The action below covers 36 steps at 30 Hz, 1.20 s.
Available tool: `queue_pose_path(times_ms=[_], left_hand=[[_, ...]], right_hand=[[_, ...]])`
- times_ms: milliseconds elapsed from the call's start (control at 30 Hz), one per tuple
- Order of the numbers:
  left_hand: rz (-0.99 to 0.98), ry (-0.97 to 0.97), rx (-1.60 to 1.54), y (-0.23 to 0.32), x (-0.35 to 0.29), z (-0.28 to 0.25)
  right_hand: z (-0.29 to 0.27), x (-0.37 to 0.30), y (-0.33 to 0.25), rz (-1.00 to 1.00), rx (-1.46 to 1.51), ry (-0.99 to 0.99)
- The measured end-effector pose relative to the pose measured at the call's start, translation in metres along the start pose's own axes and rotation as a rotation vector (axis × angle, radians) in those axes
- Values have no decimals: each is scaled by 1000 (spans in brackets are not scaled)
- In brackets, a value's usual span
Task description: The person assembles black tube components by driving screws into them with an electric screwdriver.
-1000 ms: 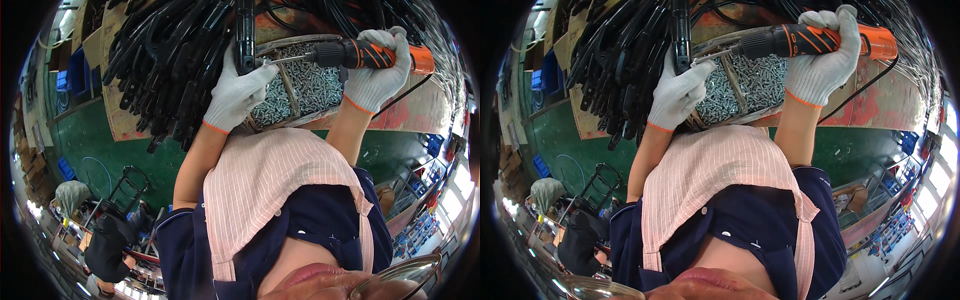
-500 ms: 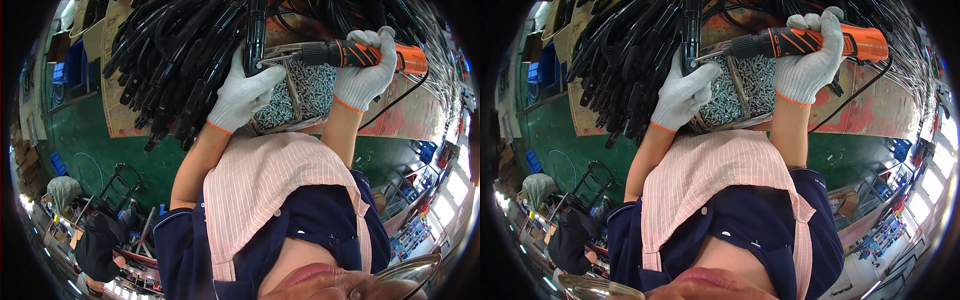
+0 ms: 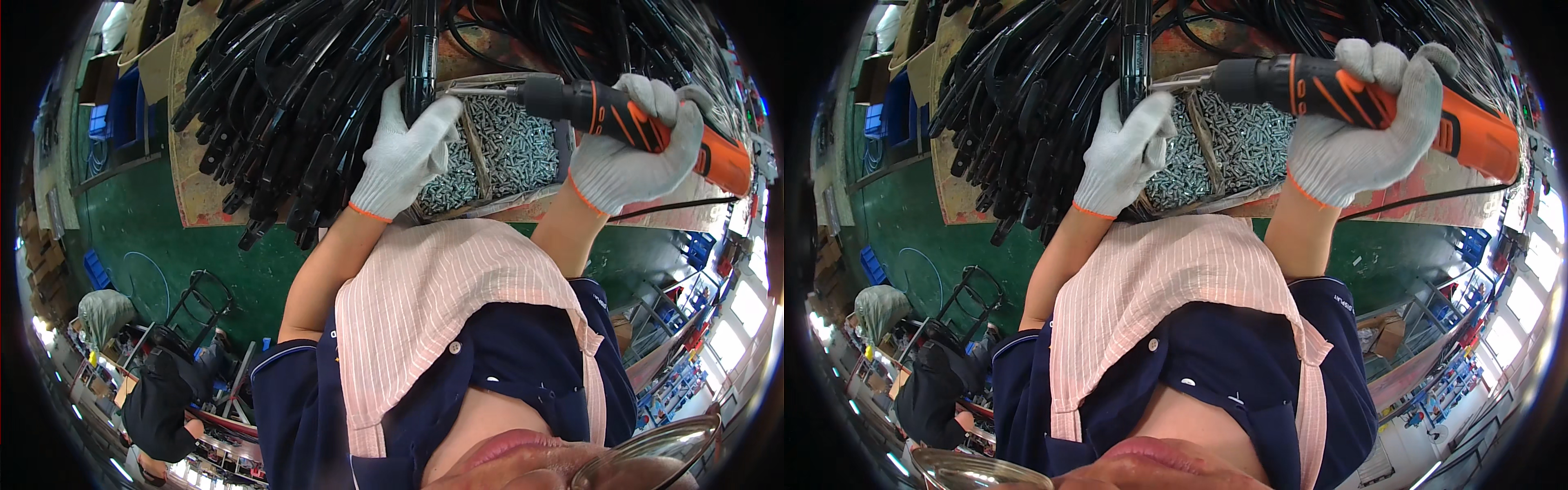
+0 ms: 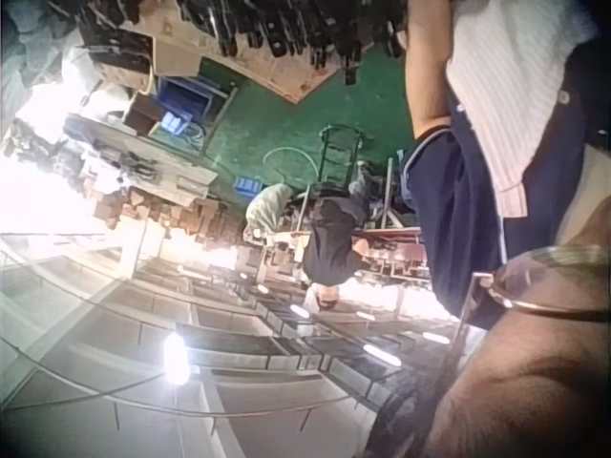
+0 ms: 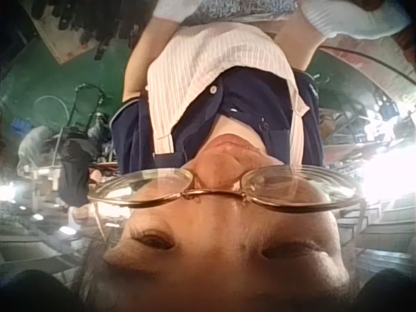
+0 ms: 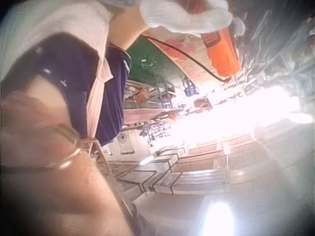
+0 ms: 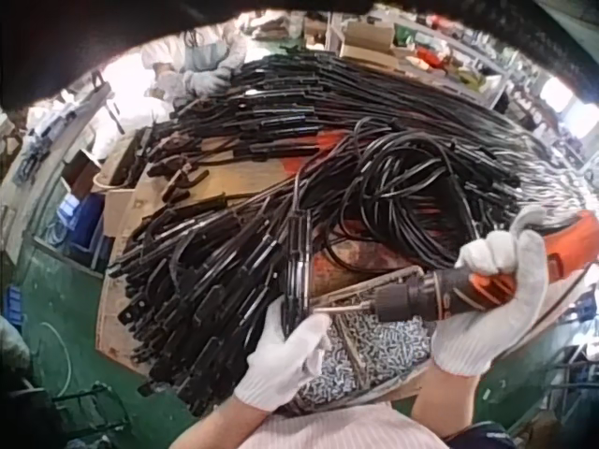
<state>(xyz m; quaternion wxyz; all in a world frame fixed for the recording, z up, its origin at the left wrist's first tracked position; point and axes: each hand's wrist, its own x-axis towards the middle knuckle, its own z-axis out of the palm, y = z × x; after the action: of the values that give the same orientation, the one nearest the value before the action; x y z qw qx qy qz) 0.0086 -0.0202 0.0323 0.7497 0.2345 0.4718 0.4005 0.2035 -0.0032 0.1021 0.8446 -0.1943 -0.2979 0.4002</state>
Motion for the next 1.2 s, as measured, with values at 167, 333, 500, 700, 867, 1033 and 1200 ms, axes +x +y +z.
queue_pose_path(times_ms=[167, 333, 500, 700, 867, 1033, 1200], left_hand=[[44, -67, -14, -7, 8, -7], [37, -50, 25, -5, 5, -6], [11, -54, 28, -4, 4, -6], [87, -56, -15, -13, 9, -7], [36, -28, 25, -12, 6, -7], [21, -13, 28, -12, 8, -8], [-9, -26, 43, -10, 13, -6]], right_hand=[[13, -19, 6, 26, -3, -206], [23, -32, 11, 9, -174, -70], [23, -35, 11, -32, -217, -125], [41, -49, 12, -24, -176, -82], [56, -50, 17, -83, -398, -252], [49, -45, 17, -44, -419, -308], [49, -40, 25, -9, -191, -251]])
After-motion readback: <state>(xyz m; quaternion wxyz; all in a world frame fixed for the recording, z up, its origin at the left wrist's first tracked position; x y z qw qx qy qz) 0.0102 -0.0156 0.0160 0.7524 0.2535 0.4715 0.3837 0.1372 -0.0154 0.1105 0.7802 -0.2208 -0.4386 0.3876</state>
